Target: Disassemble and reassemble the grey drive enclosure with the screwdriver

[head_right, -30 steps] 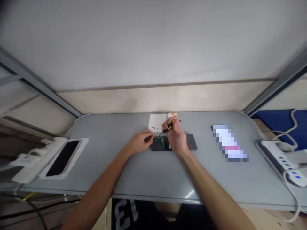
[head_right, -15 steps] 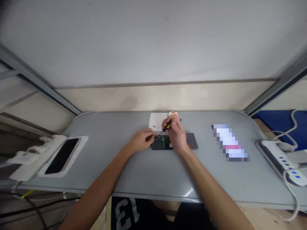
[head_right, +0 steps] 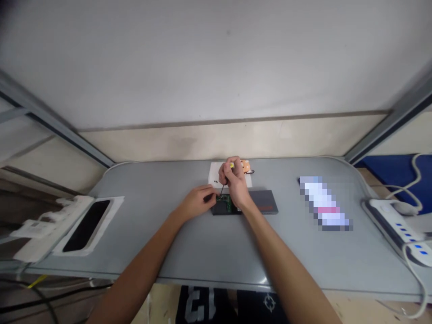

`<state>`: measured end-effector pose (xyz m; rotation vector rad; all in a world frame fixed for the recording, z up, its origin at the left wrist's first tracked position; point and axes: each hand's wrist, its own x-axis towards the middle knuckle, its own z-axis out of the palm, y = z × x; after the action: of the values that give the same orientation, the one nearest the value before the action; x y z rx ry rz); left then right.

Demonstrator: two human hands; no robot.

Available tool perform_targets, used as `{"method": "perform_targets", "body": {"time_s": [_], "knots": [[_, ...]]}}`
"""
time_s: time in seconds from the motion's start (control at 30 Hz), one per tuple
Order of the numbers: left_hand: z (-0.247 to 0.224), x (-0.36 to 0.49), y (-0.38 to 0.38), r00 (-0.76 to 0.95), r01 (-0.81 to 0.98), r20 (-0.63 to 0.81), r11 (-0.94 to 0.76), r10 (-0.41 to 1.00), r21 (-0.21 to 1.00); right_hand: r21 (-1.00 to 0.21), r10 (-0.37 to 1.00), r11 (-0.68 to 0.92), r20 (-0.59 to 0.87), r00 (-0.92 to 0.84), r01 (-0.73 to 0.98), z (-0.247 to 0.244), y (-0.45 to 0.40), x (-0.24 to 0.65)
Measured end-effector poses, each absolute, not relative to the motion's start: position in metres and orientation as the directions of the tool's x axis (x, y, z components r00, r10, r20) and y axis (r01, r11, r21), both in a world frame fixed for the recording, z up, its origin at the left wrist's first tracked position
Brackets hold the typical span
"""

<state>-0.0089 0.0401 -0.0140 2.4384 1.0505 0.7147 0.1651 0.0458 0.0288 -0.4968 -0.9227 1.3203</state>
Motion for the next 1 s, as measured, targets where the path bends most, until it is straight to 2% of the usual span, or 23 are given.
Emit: {"method": "perform_targets", "body": {"time_s": [0.13,0.23,0.37,0.5,0.63,0.7,0.83,1.0], "knots": [[-0.015,-0.010,0.040,0.591,0.555,0.304,-0.650,0.747,0.519,-0.819,0.947,0.222,0.311,-0.085,-0.529,0.031,0.041,0.174],[-0.015,-0.011,0.040,0.589,0.556,0.309,-0.651,0.747,0.517,-0.813,0.943,0.174,0.300,-0.144,-0.555,0.034,0.042,0.175],[-0.012,-0.011,0.040,0.594,0.551,0.290,-0.642,0.750,0.532,-0.744,0.956,0.173,0.285,-0.072,-0.645,0.036,0.042,0.171],[-0.009,-0.010,0.040,0.604,0.548,0.275,-0.640,0.748,0.538,-0.768,0.966,0.164,0.253,-0.058,-0.619,0.039,0.041,0.172],[-0.010,-0.010,0.040,0.593,0.557,0.274,-0.632,0.757,0.539,-0.792,0.957,0.146,0.264,-0.117,-0.593,0.039,0.044,0.181],[-0.009,-0.010,0.040,0.587,0.560,0.270,-0.624,0.763,0.544,-0.779,0.956,0.117,0.256,-0.143,-0.616,0.038,0.046,0.183],[-0.008,-0.010,0.040,0.580,0.562,0.253,-0.605,0.774,0.564,-0.713,0.967,0.114,0.238,-0.087,-0.692,0.037,0.047,0.179],[-0.009,-0.010,0.041,0.573,0.562,0.253,-0.598,0.779,0.571,-0.732,0.966,0.129,0.245,-0.082,-0.669,0.038,0.046,0.181]]}}
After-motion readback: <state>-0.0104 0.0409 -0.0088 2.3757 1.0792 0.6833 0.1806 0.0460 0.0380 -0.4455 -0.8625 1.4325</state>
